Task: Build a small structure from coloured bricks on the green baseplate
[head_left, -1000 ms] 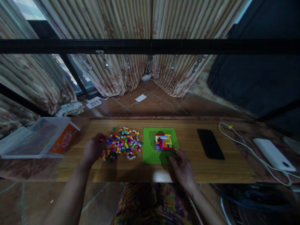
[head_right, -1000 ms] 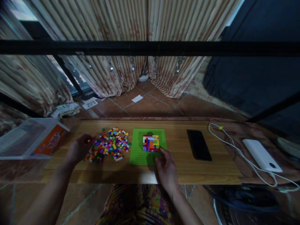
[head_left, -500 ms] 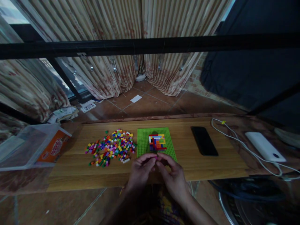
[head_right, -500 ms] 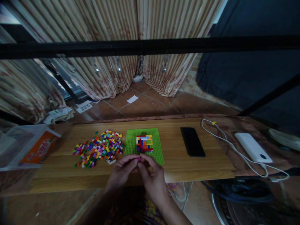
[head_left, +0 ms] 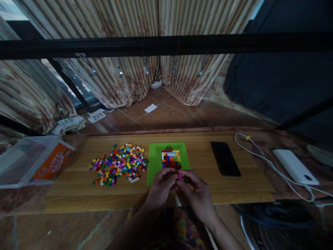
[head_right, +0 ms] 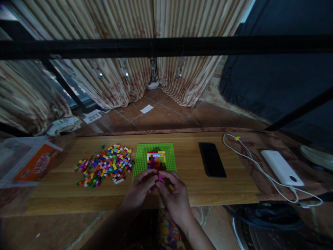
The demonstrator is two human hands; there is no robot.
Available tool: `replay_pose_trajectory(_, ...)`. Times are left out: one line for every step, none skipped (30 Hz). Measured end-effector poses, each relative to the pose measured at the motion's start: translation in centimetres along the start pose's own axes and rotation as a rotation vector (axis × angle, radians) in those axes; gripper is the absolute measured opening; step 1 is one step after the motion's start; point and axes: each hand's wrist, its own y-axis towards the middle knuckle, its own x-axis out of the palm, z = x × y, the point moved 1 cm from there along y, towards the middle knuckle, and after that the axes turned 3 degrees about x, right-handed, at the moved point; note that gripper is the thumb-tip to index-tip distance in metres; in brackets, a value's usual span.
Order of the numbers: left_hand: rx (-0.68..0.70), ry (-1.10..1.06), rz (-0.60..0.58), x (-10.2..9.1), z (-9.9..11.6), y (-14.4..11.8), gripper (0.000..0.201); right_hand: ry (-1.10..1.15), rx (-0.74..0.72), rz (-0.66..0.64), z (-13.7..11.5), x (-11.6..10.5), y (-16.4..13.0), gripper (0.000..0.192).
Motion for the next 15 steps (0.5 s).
replay_pose_trajectory(-0.010, 0.002, -0.015, 0.1, 0.0, 0.1, 0.041, -0.016, -0.010, 0.006, 0.2, -0.2, 0.3, 0.024)
replay_pose_trajectory(-0.017, 0.009, -0.026, 0.2, 0.0, 0.2, 0.040, -0.037, -0.024, 0.017, 0.4, -0.5, 0.8, 0.024)
replay_pose_trajectory(-0.021, 0.022, -0.031, 0.2, 0.0, 0.3, 0.041, -0.065, -0.038, 0.029, 0.6, -0.7, 1.4, 0.024)
replay_pose_trajectory(-0.021, 0.040, -0.029, 0.2, 0.0, 0.3, 0.041, -0.097, -0.054, 0.043, 0.9, -1.0, 2.0, 0.024)
replay_pose_trajectory(-0.017, 0.061, -0.018, 0.1, 0.0, 0.4, 0.040, -0.133, -0.069, 0.057, 1.2, -1.2, 2.7, 0.024)
replay_pose_trajectory(-0.009, 0.082, -0.001, 0.0, -0.1, 0.5, 0.040, -0.172, -0.082, 0.065, 1.5, -1.3, 3.5, 0.025)
replay_pose_trajectory(0.001, 0.101, 0.020, -0.2, -0.1, 0.6, 0.040, -0.209, -0.095, 0.066, 1.7, -1.4, 4.2, 0.025)
replay_pose_trajectory(0.015, 0.118, 0.042, -0.5, -0.1, 0.7, 0.040, -0.241, -0.104, 0.060, 2.0, -1.4, 5.0, 0.026)
replay_pose_trajectory(0.030, 0.132, 0.064, -0.8, -0.1, 0.8, 0.039, -0.267, -0.110, 0.049, 2.2, -1.4, 5.6, 0.026)
replay_pose_trajectory(0.047, 0.143, 0.086, -1.1, 0.0, 0.9, 0.038, -0.287, -0.114, 0.038, 2.3, -1.2, 6.2, 0.026)
replay_pose_trajectory(0.065, 0.154, 0.105, -1.5, 0.0, 1.0, 0.037, -0.303, -0.117, 0.028, 2.5, -1.1, 6.7, 0.026)
replay_pose_trajectory(0.079, 0.165, 0.117, -1.8, 0.0, 1.1, 0.036, -0.318, -0.119, 0.020, 2.6, -0.9, 7.0, 0.026)
replay_pose_trajectory(0.091, 0.175, 0.124, -2.2, 0.1, 1.2, 0.035, -0.331, -0.120, 0.015, 2.8, -0.8, 7.3, 0.026)
replay_pose_trajectory(0.101, 0.183, 0.128, -2.5, 0.1, 1.3, 0.035, -0.343, -0.120, 0.009, 2.9, -0.7, 7.6, 0.026)
replay_pose_trajectory(0.108, 0.189, 0.130, -2.7, 0.2, 1.5, 0.034, -0.353, -0.119, 0.007, 3.0, -0.5, 7.7, 0.026)
